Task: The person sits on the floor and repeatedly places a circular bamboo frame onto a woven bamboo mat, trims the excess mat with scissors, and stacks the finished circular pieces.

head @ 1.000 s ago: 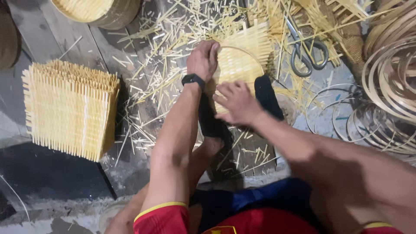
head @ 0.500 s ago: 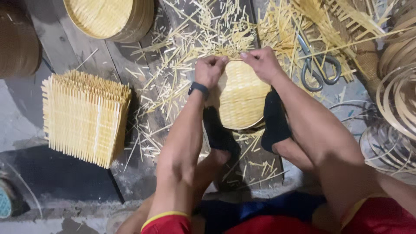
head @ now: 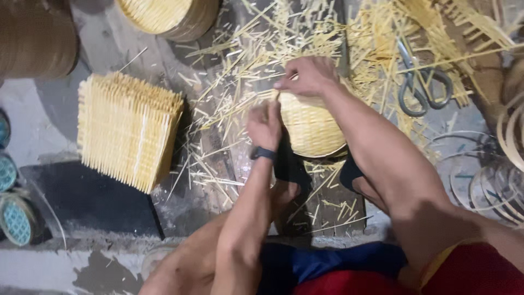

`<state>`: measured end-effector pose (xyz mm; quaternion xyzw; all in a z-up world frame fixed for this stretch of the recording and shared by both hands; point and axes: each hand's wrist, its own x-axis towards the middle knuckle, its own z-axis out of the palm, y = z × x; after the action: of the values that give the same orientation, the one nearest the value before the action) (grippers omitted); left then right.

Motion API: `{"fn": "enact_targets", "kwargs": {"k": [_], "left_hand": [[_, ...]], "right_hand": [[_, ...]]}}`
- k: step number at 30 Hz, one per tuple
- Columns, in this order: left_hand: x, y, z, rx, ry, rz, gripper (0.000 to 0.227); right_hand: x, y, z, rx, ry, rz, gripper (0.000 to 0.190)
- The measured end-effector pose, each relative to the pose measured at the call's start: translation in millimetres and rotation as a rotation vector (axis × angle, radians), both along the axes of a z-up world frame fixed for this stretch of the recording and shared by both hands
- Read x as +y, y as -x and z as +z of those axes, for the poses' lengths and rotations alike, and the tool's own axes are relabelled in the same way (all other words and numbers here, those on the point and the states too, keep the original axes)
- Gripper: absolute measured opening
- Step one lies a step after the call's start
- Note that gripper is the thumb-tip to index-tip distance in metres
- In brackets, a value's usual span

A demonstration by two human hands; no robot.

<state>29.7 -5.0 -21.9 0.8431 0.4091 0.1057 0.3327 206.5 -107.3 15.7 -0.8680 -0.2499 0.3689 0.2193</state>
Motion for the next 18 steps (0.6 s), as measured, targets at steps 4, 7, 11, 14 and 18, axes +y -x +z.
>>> {"fn": "enact_targets", "kwargs": {"k": [4,7,11,14,18], "left_hand": [[11,0,-28,-0.055,0.608,0.173,0.036],[36,-6,-37,-0.001,0.932,0.349,0.033],[44,-7,-43,0.06,1.073,0.361,0.029],[51,4,-42,0.017,1.225,0.163,0.038],[48,-23,5,-0.062,0.87,-0.141,0.04]], "right_hand": [[9,-2,4,0.055,0.095,-0.078,0.047],[18,-4,-4,0.058,0.151,-0.077,0.05],[5,1,-16,0.059,0.052,-0.15,0.044],[-27,-14,-7,-0.352,-0.385,-0.266,0.056],[-153,-61,73,-0.424,-0.117,0.008,0.055]]}}
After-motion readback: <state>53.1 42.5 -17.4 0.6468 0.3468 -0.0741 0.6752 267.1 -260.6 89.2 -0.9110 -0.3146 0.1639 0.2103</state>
